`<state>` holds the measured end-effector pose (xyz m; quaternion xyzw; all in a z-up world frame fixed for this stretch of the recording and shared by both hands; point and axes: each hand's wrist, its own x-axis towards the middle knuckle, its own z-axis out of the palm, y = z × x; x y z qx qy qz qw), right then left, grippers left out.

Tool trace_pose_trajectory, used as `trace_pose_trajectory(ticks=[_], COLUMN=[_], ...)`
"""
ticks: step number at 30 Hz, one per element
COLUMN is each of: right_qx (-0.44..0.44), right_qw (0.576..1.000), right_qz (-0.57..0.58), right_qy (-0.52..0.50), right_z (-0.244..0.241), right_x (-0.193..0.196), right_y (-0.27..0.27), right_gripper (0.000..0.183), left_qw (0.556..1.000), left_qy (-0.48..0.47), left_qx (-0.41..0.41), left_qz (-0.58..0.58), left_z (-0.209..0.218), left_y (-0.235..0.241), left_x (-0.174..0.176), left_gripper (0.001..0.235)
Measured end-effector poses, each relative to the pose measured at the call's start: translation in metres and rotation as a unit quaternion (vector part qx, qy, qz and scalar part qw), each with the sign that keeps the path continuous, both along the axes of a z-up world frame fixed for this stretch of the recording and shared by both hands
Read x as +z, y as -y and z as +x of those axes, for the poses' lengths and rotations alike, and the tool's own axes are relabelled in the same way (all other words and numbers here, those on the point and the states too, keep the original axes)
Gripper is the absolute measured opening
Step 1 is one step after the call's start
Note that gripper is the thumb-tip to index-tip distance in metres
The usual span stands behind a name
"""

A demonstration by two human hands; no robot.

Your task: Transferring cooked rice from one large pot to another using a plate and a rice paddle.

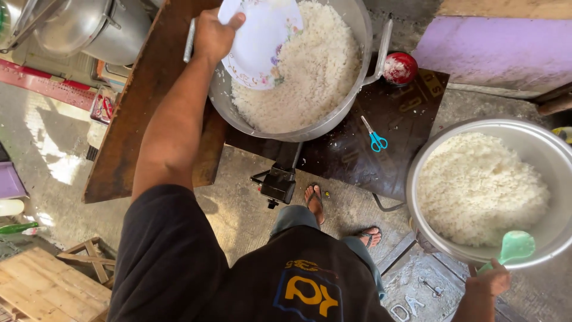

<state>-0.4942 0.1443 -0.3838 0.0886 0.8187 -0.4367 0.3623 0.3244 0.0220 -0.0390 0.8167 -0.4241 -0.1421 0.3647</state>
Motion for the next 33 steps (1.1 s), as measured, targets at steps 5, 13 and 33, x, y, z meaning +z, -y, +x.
trace_pose_trajectory(ticks=[5,13,33], right_qx=[0.184,0.017,0.063], right_qw=[0.982,1.000,0.997], right_qz=[0.012,0.007,-0.035], right_qy=[-0.046,0.009,0.028], right_z=[-0.026,-0.020,-0.021], right_x=[-0.027,-0.015,-0.018], right_y=[-0.009,-0.003,-0.009], right_gripper=[0.032,0.019,0.029], left_qw=[0.997,0.973,0.939], left_qy=[-0.053,-0.156,-0.165], left_qx=[0.036,0.047,-0.029], left_qz=[0.051,0.161,0.301], left_z=[-0.004,-0.052,-0.092], left_y=[0.006,0.001,0.016], left_x=[-0.018,0.002,0.027], left_gripper=[0.044,0.047,0.081])
